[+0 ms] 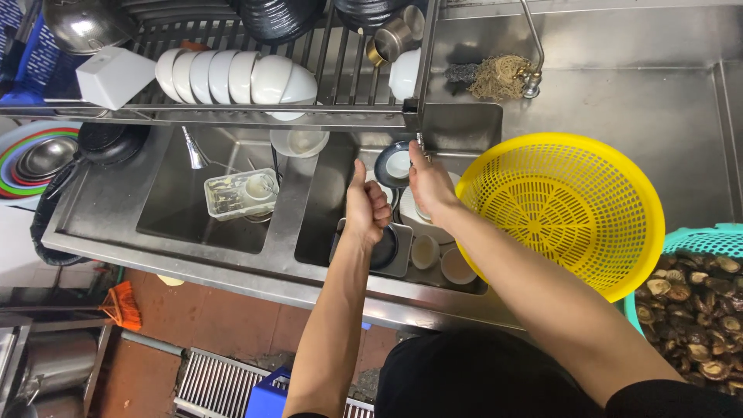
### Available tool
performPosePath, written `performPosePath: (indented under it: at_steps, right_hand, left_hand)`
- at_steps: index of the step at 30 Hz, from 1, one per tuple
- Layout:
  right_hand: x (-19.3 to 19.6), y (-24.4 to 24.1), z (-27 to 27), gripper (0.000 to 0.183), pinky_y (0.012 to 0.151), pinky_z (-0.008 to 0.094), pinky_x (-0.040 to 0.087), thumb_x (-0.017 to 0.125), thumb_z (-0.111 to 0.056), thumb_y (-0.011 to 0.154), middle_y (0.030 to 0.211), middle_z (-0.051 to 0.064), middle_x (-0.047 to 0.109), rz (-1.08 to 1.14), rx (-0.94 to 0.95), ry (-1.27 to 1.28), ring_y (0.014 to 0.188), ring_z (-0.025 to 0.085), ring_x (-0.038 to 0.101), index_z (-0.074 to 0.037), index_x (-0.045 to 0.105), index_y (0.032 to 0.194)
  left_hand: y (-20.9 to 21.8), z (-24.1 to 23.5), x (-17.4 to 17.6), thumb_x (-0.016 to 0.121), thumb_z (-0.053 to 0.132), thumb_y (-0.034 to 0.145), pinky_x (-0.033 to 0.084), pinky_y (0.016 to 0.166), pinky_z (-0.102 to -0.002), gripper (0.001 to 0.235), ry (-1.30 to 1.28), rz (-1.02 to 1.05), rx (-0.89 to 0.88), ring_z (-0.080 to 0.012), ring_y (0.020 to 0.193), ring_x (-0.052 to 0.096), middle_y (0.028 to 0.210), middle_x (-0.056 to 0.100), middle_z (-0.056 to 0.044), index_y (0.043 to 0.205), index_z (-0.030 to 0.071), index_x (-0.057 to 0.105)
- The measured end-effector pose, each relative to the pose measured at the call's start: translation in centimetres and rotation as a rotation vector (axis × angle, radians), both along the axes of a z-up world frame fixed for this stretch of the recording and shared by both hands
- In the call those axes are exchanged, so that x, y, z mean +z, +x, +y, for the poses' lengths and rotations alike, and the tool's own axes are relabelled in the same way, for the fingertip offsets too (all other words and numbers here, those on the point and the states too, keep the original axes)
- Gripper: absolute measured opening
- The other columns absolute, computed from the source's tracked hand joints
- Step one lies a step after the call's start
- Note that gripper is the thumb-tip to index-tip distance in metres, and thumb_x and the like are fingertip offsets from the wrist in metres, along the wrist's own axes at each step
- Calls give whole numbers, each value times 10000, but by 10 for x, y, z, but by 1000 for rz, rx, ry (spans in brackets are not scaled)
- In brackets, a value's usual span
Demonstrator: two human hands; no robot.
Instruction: The person moves a basket of dried mushrooms to a sink area and begins cleaning them. They pick up individual mushrooms, rinse them under running water, and place them into a yellow colander.
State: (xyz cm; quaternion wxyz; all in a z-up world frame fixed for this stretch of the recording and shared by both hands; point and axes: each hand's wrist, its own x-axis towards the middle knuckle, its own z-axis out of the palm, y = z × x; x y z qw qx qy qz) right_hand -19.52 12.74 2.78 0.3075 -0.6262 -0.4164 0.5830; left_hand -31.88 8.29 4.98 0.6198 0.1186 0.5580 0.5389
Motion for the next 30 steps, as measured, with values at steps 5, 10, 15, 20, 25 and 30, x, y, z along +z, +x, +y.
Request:
performPosePath:
  at_steps: [5, 10, 15, 20, 25, 30]
  right_hand:
    - [-38, -12, 10, 659, 649, 270, 452, 401, -670, 1003, 558, 0, 596, -30, -36, 161, 652, 210, 628, -205, 590, 577]
    - [-31, -18, 0, 630, 765, 390, 511, 490, -577, 986, 637, 112, 620, -40, -4, 268, 772, 274, 657, -103, 652, 605]
    - [-21, -14, -5, 642, 843, 485, 495, 464, -531, 975, 758, 205, 702, -24, -16, 276, 916, 356, 701, -2, 704, 700]
    - [-23, -19, -2, 576, 733, 438, 474, 486, -456, 979, 631, 152, 597, 43, -77, 345, 747, 293, 621, -43, 658, 616]
    - [-21, -23, 1, 595, 364, 401, 439, 479, -463, 984, 434, 127, 509, 120, -134, 336, 413, 270, 588, -122, 539, 501]
    - [-24, -28, 6, 524, 260, 368, 445, 501, -353, 981, 404, 122, 476, 247, -206, 310, 318, 245, 544, -101, 550, 525]
  left_hand:
    - [8, 16, -33, 421, 572, 1043, 219, 258, -248, 663, 11, 260, 96, -149, 263, 310, 400, 291, -30, 535, 149, 381]
    - [14, 25, -42, 485, 505, 1000, 524, 607, -480, 655, 90, 1072, -84, -446, 694, 675, 557, 621, -204, 598, 31, 693]
    - [21, 14, -27, 457, 479, 1004, 552, 810, -500, 642, 112, 1154, -139, -441, 756, 689, 515, 631, -143, 567, 75, 697]
    - [20, 23, -37, 505, 462, 987, 513, 652, -505, 605, 134, 1116, -83, -448, 684, 659, 509, 601, -151, 550, 87, 687]
    - [28, 19, -22, 507, 423, 998, 502, 549, -441, 620, 203, 1052, -29, -374, 526, 607, 433, 560, -136, 514, 60, 646]
    - [27, 24, -21, 507, 438, 981, 492, 593, -473, 622, 208, 1036, -25, -380, 559, 644, 443, 570, -158, 505, 60, 639]
